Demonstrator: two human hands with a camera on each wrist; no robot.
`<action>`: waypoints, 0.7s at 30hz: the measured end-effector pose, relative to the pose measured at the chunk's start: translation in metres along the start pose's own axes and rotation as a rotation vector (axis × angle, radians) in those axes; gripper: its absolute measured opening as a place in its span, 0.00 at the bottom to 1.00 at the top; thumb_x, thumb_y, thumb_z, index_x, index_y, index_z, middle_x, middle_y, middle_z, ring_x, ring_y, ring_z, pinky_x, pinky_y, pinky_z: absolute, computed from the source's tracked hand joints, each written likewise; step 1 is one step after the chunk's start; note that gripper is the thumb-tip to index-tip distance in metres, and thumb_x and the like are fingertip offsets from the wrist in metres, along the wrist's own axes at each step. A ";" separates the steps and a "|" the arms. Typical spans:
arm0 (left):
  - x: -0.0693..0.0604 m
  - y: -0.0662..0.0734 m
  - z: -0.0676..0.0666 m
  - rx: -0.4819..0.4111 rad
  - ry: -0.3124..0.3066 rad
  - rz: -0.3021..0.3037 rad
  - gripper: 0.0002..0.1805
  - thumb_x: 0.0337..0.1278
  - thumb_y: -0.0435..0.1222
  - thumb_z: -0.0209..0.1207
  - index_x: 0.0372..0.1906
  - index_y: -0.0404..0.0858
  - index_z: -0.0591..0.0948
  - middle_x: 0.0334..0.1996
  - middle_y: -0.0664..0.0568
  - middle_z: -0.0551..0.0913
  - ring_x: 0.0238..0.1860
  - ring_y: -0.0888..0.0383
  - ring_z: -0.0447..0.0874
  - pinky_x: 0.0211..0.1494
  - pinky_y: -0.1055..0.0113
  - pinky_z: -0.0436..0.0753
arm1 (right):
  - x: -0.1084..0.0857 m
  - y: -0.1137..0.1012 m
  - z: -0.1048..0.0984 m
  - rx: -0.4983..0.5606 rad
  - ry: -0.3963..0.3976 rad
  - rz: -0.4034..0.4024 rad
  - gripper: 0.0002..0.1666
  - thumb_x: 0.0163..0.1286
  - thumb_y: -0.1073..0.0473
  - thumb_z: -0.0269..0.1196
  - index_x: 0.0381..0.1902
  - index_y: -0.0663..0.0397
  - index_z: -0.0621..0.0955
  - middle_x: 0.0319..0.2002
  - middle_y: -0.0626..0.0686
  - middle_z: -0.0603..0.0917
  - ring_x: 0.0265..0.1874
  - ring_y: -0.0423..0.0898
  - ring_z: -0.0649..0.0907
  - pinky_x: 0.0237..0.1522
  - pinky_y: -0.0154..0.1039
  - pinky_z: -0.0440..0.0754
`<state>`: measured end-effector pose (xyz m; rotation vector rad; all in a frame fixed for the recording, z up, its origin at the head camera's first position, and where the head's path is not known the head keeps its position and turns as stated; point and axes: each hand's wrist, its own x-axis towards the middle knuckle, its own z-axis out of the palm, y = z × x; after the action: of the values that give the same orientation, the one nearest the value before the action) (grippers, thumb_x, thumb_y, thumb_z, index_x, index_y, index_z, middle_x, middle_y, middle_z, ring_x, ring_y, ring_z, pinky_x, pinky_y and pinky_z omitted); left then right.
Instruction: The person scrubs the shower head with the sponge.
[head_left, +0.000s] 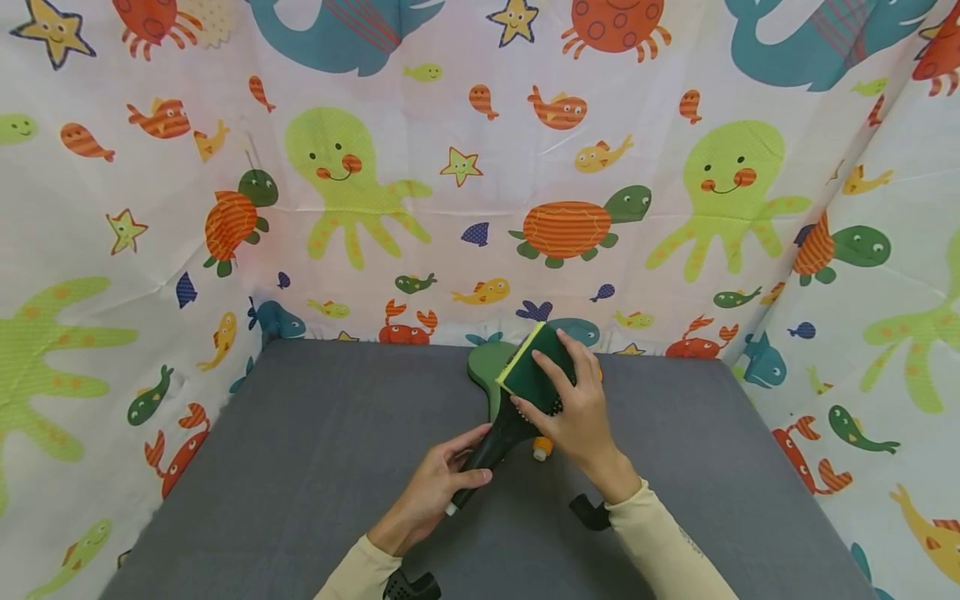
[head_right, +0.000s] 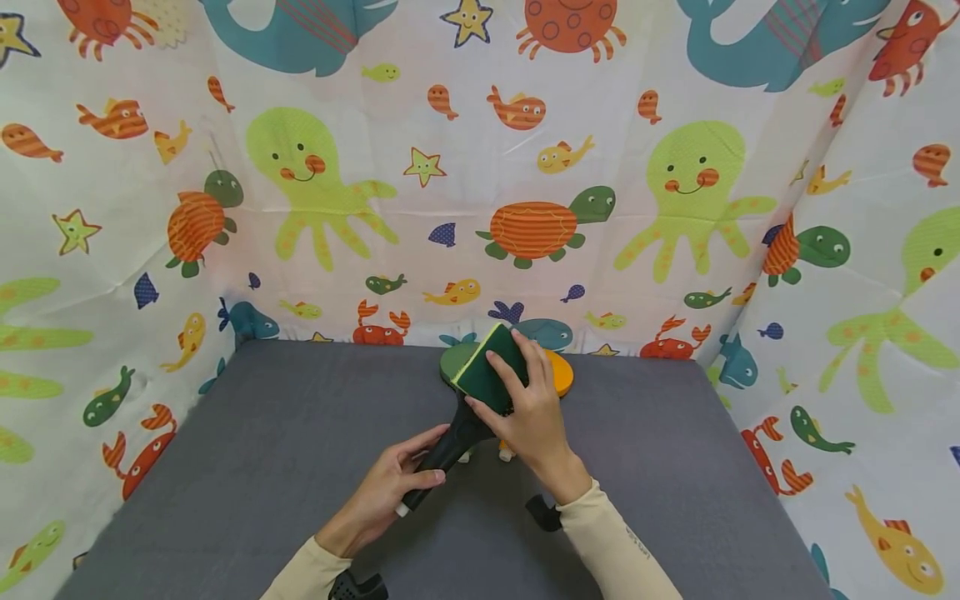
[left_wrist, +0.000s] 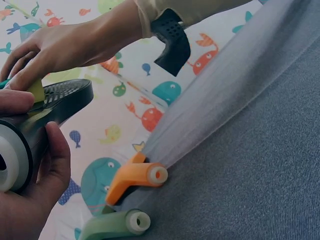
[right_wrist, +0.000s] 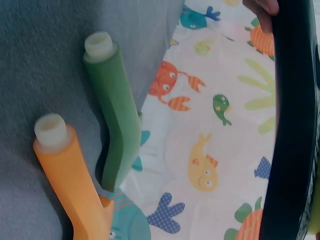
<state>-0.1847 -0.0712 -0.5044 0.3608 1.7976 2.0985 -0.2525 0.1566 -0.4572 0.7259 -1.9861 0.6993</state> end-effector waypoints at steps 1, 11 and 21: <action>0.000 0.001 0.001 -0.002 -0.002 0.003 0.37 0.58 0.35 0.65 0.73 0.44 0.66 0.67 0.41 0.71 0.63 0.51 0.76 0.57 0.67 0.78 | 0.001 0.001 -0.001 -0.005 0.003 0.007 0.40 0.62 0.29 0.61 0.62 0.48 0.79 0.70 0.63 0.67 0.66 0.63 0.69 0.55 0.64 0.77; 0.001 0.004 0.004 0.003 -0.004 0.005 0.36 0.61 0.33 0.63 0.74 0.43 0.65 0.70 0.42 0.68 0.65 0.50 0.74 0.57 0.67 0.78 | 0.001 -0.004 -0.005 0.010 -0.061 0.015 0.40 0.61 0.29 0.61 0.62 0.47 0.79 0.70 0.62 0.68 0.66 0.63 0.69 0.56 0.64 0.76; 0.005 0.009 0.004 -0.058 0.056 0.013 0.39 0.59 0.33 0.64 0.74 0.43 0.63 0.70 0.43 0.66 0.66 0.52 0.72 0.57 0.69 0.78 | -0.007 -0.014 -0.004 0.028 -0.105 -0.029 0.38 0.61 0.29 0.62 0.61 0.46 0.80 0.69 0.63 0.69 0.66 0.62 0.69 0.60 0.65 0.74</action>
<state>-0.1881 -0.0667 -0.4952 0.3016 1.7657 2.1845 -0.2377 0.1517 -0.4588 0.8223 -2.0601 0.6853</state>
